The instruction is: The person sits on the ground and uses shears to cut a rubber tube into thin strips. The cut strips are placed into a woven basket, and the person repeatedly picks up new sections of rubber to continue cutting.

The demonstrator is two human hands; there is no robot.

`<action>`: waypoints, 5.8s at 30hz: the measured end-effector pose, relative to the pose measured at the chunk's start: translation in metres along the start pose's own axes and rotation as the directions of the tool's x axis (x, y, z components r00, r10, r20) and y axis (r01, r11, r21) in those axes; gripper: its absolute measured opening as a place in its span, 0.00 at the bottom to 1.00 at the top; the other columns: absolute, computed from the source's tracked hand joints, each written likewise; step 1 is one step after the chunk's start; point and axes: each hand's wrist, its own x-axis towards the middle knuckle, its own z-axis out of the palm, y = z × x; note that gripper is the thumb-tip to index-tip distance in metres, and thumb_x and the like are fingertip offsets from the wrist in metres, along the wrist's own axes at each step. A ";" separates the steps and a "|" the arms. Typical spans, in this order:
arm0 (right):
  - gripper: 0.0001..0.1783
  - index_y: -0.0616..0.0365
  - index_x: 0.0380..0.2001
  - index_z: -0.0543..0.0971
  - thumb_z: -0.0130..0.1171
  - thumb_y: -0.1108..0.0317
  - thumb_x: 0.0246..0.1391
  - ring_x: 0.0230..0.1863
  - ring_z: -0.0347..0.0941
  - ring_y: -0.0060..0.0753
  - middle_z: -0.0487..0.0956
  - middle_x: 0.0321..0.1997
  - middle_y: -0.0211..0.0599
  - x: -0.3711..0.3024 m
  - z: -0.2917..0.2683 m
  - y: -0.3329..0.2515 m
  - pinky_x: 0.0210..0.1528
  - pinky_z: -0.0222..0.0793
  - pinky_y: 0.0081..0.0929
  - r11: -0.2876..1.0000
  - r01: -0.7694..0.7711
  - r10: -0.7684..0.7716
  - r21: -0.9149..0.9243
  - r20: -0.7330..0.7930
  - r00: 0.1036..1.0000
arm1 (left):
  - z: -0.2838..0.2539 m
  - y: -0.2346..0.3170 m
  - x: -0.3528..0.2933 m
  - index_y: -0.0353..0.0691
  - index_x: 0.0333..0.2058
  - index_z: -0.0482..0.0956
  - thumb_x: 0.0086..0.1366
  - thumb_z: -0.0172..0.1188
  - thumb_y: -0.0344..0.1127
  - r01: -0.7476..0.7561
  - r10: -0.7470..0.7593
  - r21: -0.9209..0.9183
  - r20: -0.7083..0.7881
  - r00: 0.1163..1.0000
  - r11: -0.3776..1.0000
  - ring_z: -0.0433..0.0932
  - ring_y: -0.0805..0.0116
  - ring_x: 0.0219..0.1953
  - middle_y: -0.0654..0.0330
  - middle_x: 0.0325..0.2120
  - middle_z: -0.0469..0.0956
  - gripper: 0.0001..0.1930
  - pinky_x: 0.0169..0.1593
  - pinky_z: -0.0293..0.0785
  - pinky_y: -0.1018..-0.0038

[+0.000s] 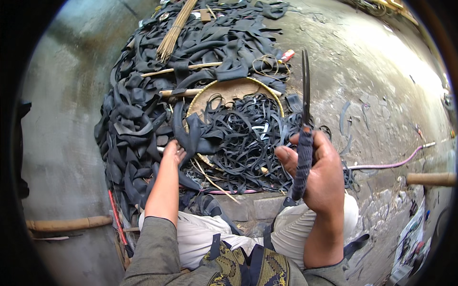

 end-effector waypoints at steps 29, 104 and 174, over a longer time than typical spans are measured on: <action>0.13 0.63 0.40 0.78 0.70 0.68 0.57 0.24 0.66 0.13 0.76 0.25 0.23 0.016 0.040 0.047 0.27 0.62 0.18 0.960 -0.043 0.083 -0.275 0.134 0.988 | -0.016 -0.073 0.053 0.38 0.62 0.77 0.55 0.73 0.55 -0.153 0.040 0.971 0.148 0.988 0.185 0.72 0.48 0.67 0.46 0.62 0.76 0.40 0.75 0.53 0.46; 0.14 0.62 0.47 0.79 0.62 0.66 0.62 0.45 0.84 0.36 0.85 0.44 0.41 0.054 0.068 0.069 0.51 0.83 0.35 0.358 -0.107 -0.010 0.927 0.118 0.993 | 0.028 -0.031 -0.294 0.35 0.55 0.77 0.69 0.69 0.41 -0.541 -0.102 0.079 0.995 -0.013 0.838 0.75 0.79 0.46 0.67 0.45 0.81 0.22 0.55 0.72 0.76; 0.21 0.62 0.48 0.76 0.64 0.59 0.57 0.38 0.71 0.20 0.77 0.35 0.27 -0.053 0.147 0.034 0.45 0.70 0.23 0.998 -0.029 -0.042 0.061 0.895 0.444 | -0.025 0.089 -0.275 0.36 0.51 0.75 0.75 0.58 0.37 -0.540 0.759 -0.633 0.119 0.641 0.555 0.81 0.70 0.41 0.59 0.42 0.81 0.12 0.47 0.80 0.72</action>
